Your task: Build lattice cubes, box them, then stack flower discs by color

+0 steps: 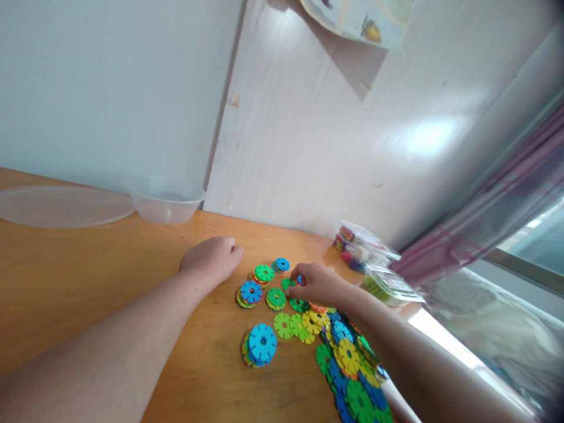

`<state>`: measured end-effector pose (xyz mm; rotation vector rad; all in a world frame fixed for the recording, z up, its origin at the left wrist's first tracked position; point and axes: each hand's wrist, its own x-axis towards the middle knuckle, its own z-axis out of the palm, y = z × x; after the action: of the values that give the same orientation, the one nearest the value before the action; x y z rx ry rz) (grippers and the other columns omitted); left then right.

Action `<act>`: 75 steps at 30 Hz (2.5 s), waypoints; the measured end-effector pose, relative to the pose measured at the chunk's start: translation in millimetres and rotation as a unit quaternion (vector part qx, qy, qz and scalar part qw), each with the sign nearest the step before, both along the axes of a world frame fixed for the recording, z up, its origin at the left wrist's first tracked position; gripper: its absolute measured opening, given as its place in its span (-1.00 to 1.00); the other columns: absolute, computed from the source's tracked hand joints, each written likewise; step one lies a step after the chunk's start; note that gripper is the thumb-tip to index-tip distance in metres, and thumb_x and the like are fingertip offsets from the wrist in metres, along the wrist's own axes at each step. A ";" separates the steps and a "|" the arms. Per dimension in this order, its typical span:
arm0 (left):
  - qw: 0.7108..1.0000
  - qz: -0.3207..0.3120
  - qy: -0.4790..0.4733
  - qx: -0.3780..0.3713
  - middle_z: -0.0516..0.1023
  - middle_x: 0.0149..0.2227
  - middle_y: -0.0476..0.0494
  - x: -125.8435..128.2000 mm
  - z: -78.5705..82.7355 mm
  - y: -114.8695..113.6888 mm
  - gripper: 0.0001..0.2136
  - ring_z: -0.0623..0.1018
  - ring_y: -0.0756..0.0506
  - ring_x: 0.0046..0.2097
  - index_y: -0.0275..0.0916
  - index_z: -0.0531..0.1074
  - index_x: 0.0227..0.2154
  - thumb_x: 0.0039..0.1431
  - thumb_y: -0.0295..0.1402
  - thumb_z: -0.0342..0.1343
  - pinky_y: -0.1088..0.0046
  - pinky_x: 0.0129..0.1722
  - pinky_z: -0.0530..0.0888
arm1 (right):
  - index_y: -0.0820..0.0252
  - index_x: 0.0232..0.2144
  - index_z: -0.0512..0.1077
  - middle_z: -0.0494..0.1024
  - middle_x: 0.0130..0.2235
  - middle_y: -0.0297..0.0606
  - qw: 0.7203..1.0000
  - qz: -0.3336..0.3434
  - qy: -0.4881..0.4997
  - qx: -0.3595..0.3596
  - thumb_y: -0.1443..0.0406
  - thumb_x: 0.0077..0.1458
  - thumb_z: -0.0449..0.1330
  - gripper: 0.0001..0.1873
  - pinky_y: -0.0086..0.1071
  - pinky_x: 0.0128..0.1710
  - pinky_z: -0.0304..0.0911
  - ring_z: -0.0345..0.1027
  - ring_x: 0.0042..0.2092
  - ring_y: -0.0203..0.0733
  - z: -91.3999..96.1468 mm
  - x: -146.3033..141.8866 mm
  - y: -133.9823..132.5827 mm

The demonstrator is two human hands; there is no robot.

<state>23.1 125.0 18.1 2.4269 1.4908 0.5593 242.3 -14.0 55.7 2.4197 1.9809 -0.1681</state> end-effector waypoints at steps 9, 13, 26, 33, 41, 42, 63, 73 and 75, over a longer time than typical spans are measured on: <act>1.000 0.001 -0.005 -0.003 0.61 -0.23 -0.26 -0.6 -2.1 2.0 -0.62 0.56 -0.26 -0.24 -0.14 0.53 -0.33 0.20 -0.13 -0.18 0.34 -0.43 0.29 | 0.07 -0.18 0.54 0.60 -0.26 -0.30 1.000 0.001 0.007 -0.006 -0.01 -0.09 0.34 -0.55 -0.42 -0.45 0.08 0.43 -0.27 -0.17 -5.6 5.0 7.4; 1.000 0.002 -0.005 -0.009 0.62 -0.23 -0.26 -0.5 -1.6 1.9 -0.63 0.56 -0.24 -0.24 -0.14 0.54 -0.32 0.20 -0.14 -0.17 0.35 -0.41 0.30 | 0.09 -0.19 0.54 0.60 -0.27 -0.28 1.000 0.003 0.010 -0.008 -0.03 -0.08 0.33 -0.54 -0.41 -0.45 0.11 0.43 -0.29 -0.18 -5.7 7.1 6.6; 1.000 0.000 -0.001 0.007 0.61 -0.23 -0.28 -0.2 -3.0 1.7 -0.60 0.55 -0.26 -0.26 -0.15 0.52 -0.34 0.20 -0.12 -0.20 0.33 -0.45 0.26 | 0.18 -0.23 0.52 0.56 -0.33 -0.29 0.998 0.000 0.062 0.003 0.06 -0.10 0.35 -0.59 -0.45 -0.48 0.10 0.38 -0.36 -0.24 3.1 2.7 4.4; 1.000 -0.003 -0.002 -0.002 0.61 -0.22 -0.28 -0.7 -2.1 1.7 -0.60 0.56 -0.27 -0.24 -0.14 0.54 -0.32 0.20 -0.11 -0.19 0.32 -0.42 0.30 | 0.17 -0.18 0.46 0.50 -0.40 -0.39 0.991 0.048 0.120 0.034 0.16 -0.04 0.32 -0.64 -0.47 -0.49 0.05 0.30 -0.43 -0.33 11.4 -13.6 -11.7; 1.000 -0.002 0.003 -0.002 0.62 -0.21 -0.27 -0.5 -1.8 2.4 -0.60 0.57 -0.26 -0.22 -0.13 0.54 -0.32 0.21 -0.10 -0.19 0.34 -0.40 0.32 | 0.11 -0.12 0.44 0.49 -0.43 -0.42 0.992 0.081 0.091 0.018 0.05 -0.04 0.31 -0.55 -0.45 -0.48 0.01 0.30 -0.44 -0.32 9.4 -31.5 -14.7; 1.000 -0.002 0.003 -0.002 0.62 -0.22 -0.27 -0.4 -1.8 2.4 -0.59 0.57 -0.26 -0.22 -0.13 0.54 -0.32 0.21 -0.10 -0.20 0.34 -0.41 0.31 | 0.11 -0.11 0.44 0.49 -0.41 -0.41 0.992 0.081 0.092 0.021 0.06 -0.03 0.31 -0.55 -0.45 -0.48 0.02 0.30 -0.43 -0.32 11.3 -29.9 -15.1; 1.000 -0.008 -0.003 0.000 0.60 -0.23 -0.28 0.2 -1.8 2.3 -0.60 0.54 -0.26 -0.26 -0.15 0.53 -0.35 0.19 -0.13 -0.21 0.32 -0.46 0.25 | 0.04 -0.11 0.47 0.52 -0.15 -0.30 0.988 0.132 0.040 -0.071 0.12 0.03 0.29 -0.65 -0.34 -0.23 0.19 0.36 -0.19 -0.16 39.1 8.1 -64.7; 1.000 -0.003 -0.012 -0.012 0.61 -0.25 -0.28 -0.2 -0.6 1.4 -0.60 0.53 -0.27 -0.26 -0.15 0.55 -0.33 0.17 -0.13 -0.19 0.30 -0.40 0.29 | -0.04 0.10 0.42 0.51 -0.16 -0.28 0.988 0.106 0.081 -0.076 0.06 0.01 0.32 -0.42 -0.37 -0.27 0.22 0.39 -0.22 -0.18 36.4 18.3 -61.5; 1.000 -0.003 -0.011 -0.014 0.61 -0.24 -0.28 -0.1 -0.2 1.3 -0.59 0.53 -0.27 -0.26 -0.15 0.55 -0.33 0.17 -0.12 -0.19 0.30 -0.41 0.28 | -0.02 0.11 0.41 0.48 -0.23 -0.30 0.987 0.108 0.094 -0.072 0.10 0.09 0.25 -0.48 -0.40 -0.33 0.21 0.35 -0.29 -0.23 35.7 25.2 -60.4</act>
<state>23.0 126.3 17.9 2.3958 1.4720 0.5565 267.6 -74.5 91.4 2.1535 2.2032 -0.5336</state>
